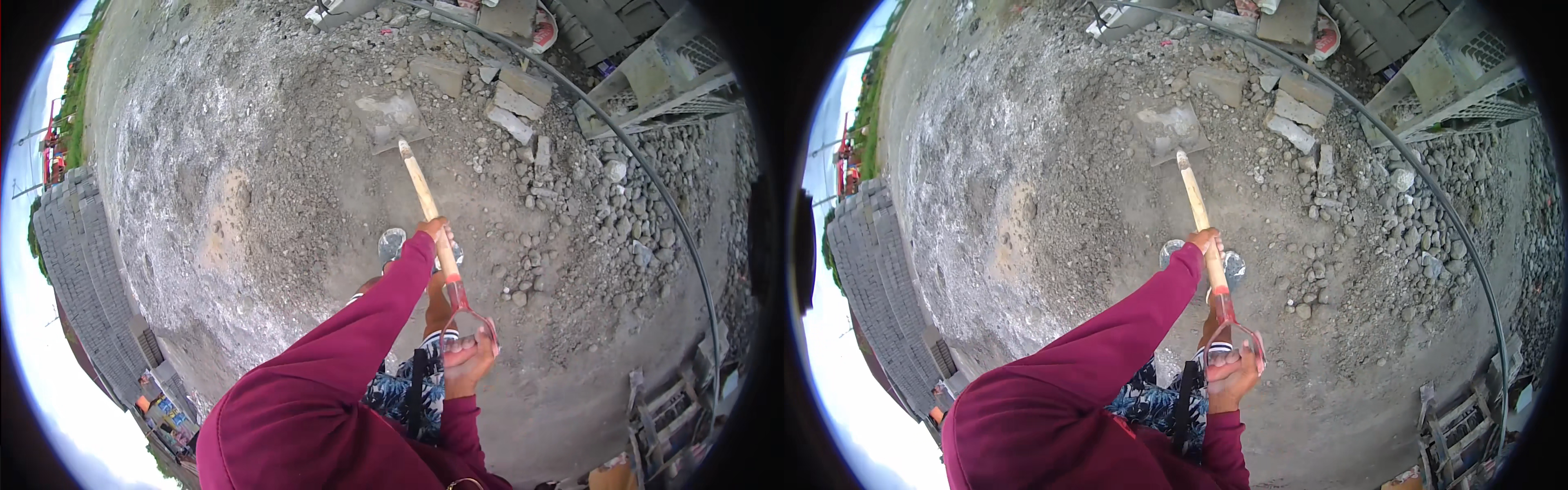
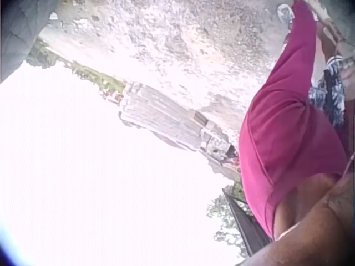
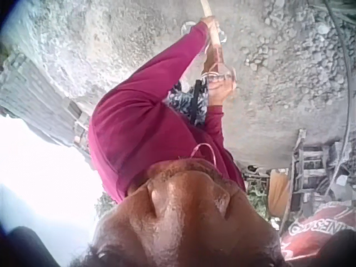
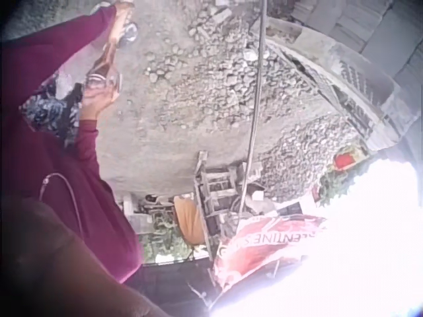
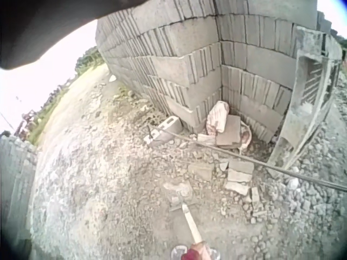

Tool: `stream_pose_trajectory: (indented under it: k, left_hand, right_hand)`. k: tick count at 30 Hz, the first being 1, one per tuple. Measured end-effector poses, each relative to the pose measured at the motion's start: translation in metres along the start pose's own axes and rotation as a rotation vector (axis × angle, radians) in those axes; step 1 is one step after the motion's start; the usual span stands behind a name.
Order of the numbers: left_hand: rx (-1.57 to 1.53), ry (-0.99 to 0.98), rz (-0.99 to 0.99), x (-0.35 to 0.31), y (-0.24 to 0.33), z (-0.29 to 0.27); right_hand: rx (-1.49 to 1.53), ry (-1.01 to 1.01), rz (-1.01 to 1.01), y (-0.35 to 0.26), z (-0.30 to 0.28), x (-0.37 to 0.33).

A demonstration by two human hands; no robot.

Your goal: The person uses a shovel to move dirt and small rocks into a pile on the ground, then picks up a plastic bottle to pour water over the pile before continuing to shovel.

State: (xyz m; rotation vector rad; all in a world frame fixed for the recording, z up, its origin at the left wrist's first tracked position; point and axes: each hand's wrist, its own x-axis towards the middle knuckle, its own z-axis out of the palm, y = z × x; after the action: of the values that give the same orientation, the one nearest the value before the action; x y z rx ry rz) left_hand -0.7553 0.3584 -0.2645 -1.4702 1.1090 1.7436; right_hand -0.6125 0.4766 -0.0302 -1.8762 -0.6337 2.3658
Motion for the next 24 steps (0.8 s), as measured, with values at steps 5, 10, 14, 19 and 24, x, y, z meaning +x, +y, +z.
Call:
stream_pose_trajectory:
  k: [5,10,14,19,24]
  left_hand:
    - [-0.085,-0.024,-0.041,-0.037,0.027,-0.003]
    - [-0.004,0.022,-0.048,-0.048,0.054,-0.006]
    - [0.046,0.040,0.008,-0.016,0.132,0.005]
    - [0.105,-0.014,0.080,0.046,0.196,-0.014]
    - [0.009,0.014,0.095,0.034,0.218,0.016]
  right_hand:
    - [-0.038,-0.034,-0.037,0.016,0.040,-0.008]
    - [0.099,-0.103,0.014,0.020,0.062,-0.020]
    - [0.077,-0.183,-0.035,0.022,0.137,-0.002]
    - [-0.026,-0.214,-0.056,0.075,0.172,0.053]
    - [-0.011,-0.239,-0.029,0.055,0.214,0.051]
